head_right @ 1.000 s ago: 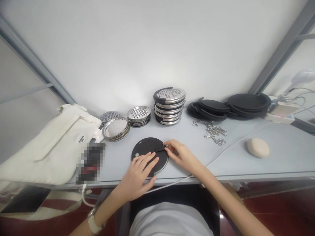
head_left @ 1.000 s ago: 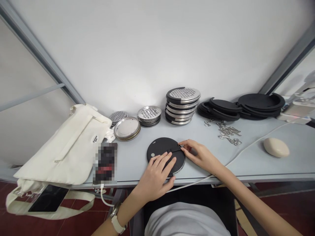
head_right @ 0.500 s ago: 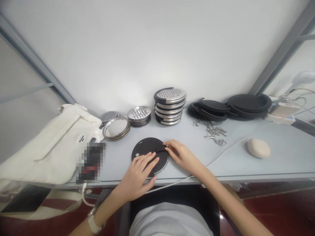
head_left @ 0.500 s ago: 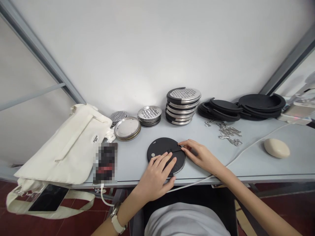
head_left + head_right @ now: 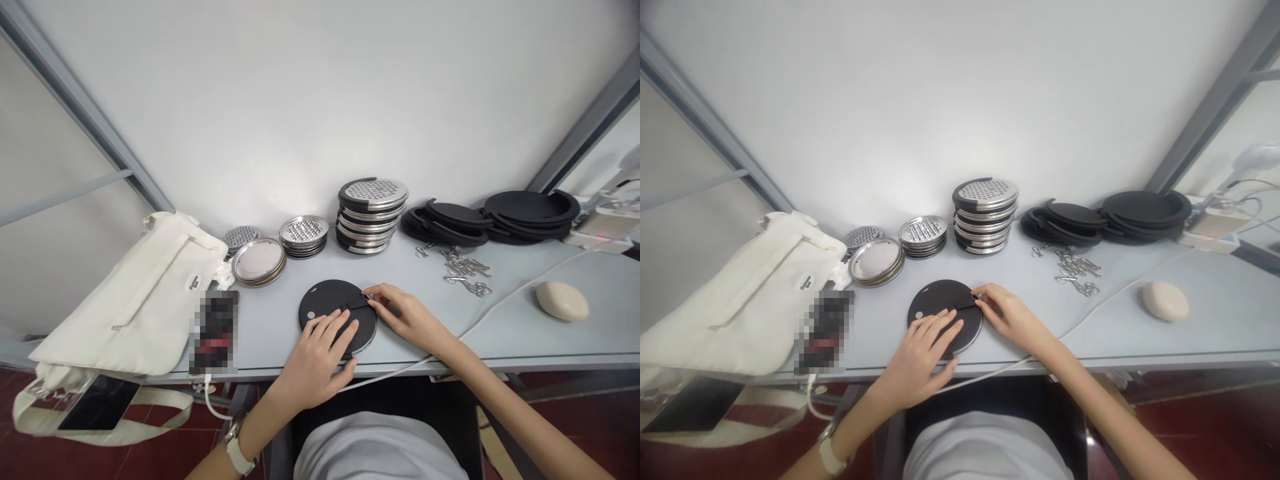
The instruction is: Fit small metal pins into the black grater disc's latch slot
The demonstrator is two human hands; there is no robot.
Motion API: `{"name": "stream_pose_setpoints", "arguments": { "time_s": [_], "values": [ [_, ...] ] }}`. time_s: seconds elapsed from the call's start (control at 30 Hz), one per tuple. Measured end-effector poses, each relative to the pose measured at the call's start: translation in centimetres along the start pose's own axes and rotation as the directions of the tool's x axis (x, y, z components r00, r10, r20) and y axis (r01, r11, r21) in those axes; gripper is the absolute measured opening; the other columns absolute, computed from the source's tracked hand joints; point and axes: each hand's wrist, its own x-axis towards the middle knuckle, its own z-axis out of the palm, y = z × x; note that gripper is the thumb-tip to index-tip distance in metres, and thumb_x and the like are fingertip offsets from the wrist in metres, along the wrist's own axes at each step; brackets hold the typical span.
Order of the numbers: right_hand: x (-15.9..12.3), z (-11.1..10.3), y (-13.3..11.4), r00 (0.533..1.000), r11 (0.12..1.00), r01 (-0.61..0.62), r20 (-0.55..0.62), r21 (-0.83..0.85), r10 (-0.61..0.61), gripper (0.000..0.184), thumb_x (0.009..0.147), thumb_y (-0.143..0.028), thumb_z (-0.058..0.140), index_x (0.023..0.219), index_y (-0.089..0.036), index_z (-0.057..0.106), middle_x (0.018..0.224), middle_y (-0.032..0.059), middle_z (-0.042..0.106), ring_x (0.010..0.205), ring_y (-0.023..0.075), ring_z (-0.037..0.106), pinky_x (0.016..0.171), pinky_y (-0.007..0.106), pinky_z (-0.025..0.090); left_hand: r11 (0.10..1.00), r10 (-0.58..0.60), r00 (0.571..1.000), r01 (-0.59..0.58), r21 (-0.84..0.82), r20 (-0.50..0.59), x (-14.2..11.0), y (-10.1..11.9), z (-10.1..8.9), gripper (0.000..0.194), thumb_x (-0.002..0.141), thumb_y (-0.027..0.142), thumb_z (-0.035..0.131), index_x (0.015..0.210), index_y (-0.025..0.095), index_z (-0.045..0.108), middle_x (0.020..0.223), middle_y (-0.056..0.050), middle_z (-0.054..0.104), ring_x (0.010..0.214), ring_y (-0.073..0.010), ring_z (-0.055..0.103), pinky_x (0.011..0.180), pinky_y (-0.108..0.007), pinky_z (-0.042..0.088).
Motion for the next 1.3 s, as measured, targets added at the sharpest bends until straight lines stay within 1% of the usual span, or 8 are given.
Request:
{"name": "stream_pose_setpoints", "arguments": {
  "time_s": [0.43,0.7,0.8,0.93,1.1,1.3],
  "values": [
    [0.09,0.04,-0.11,1.0,1.0,0.001,-0.008,0.003,-0.001,0.022,0.097,-0.028,0.045,0.109,-0.018,0.059,0.089,0.0077,0.067,0.08,0.0203,0.065,0.076,0.034,0.051,1.0,-0.007,1.0,0.007,0.01,0.007,-0.03,0.01,0.04,0.053,0.096,0.033,0.042,0.146,0.015,0.037,0.153,-0.008,0.032,0.14,-0.0232,0.028,0.112,-0.041,0.026],
    [0.15,-0.01,-0.33,1.0,1.0,-0.014,-0.009,0.006,0.014,0.021,0.096,-0.029,0.046,0.108,-0.019,0.06,0.087,0.0067,0.068,0.078,0.0197,0.065,0.075,0.033,0.051,1.0,0.007,1.0,-0.007,0.016,-0.016,0.01,0.06,-0.01,0.054,0.095,0.031,0.045,0.145,0.014,0.038,0.151,-0.01,0.036,0.139,-0.0245,0.032,0.11,-0.042,0.03],
    [0.17,-0.08,-0.35,1.0,1.0,-0.019,-0.005,0.005,0.019,0.021,0.096,-0.03,0.046,0.109,-0.019,0.06,0.087,0.0064,0.068,0.078,0.0196,0.064,0.075,0.032,0.05,1.0,0.006,1.0,-0.005,0.017,-0.016,0.02,0.08,-0.03,0.053,0.095,0.031,0.045,0.145,0.015,0.038,0.152,-0.01,0.036,0.139,-0.0247,0.031,0.11,-0.042,0.03],
    [0.13,-0.07,-0.29,0.999,0.999,-0.032,0.008,0.016,0.032,0.022,0.097,-0.03,0.045,0.111,-0.019,0.058,0.082,0.0046,0.066,0.073,0.0183,0.062,0.072,0.03,0.049,1.0,0.001,1.0,0.0,0.013,-0.015,-0.01,0.05,0.0,0.053,0.095,0.031,0.044,0.145,0.015,0.038,0.152,-0.009,0.035,0.139,-0.0243,0.031,0.111,-0.042,0.029],
    [0.12,0.06,-0.2,0.999,0.998,-0.052,0.017,0.027,0.051,0.023,0.097,-0.032,0.044,0.11,-0.018,0.058,0.07,0.0,0.059,0.06,0.0156,0.055,0.062,0.027,0.045,1.0,0.0,1.0,0.0,0.006,-0.005,-0.09,0.02,0.03,0.054,0.096,0.031,0.043,0.146,0.015,0.037,0.153,-0.009,0.034,0.14,-0.0238,0.03,0.111,-0.041,0.028],
    [0.08,0.02,-0.14,0.998,0.997,-0.063,0.029,0.049,0.062,0.025,0.097,-0.034,0.044,0.111,-0.018,0.057,0.069,-0.0009,0.056,0.059,0.0149,0.052,0.061,0.026,0.043,1.0,0.0,1.0,0.0,-0.002,0.008,-0.05,-0.12,0.09,0.054,0.096,0.032,0.043,0.147,0.015,0.036,0.154,-0.008,0.032,0.141,-0.0235,0.028,0.112,-0.041,0.026]
  ]
}}
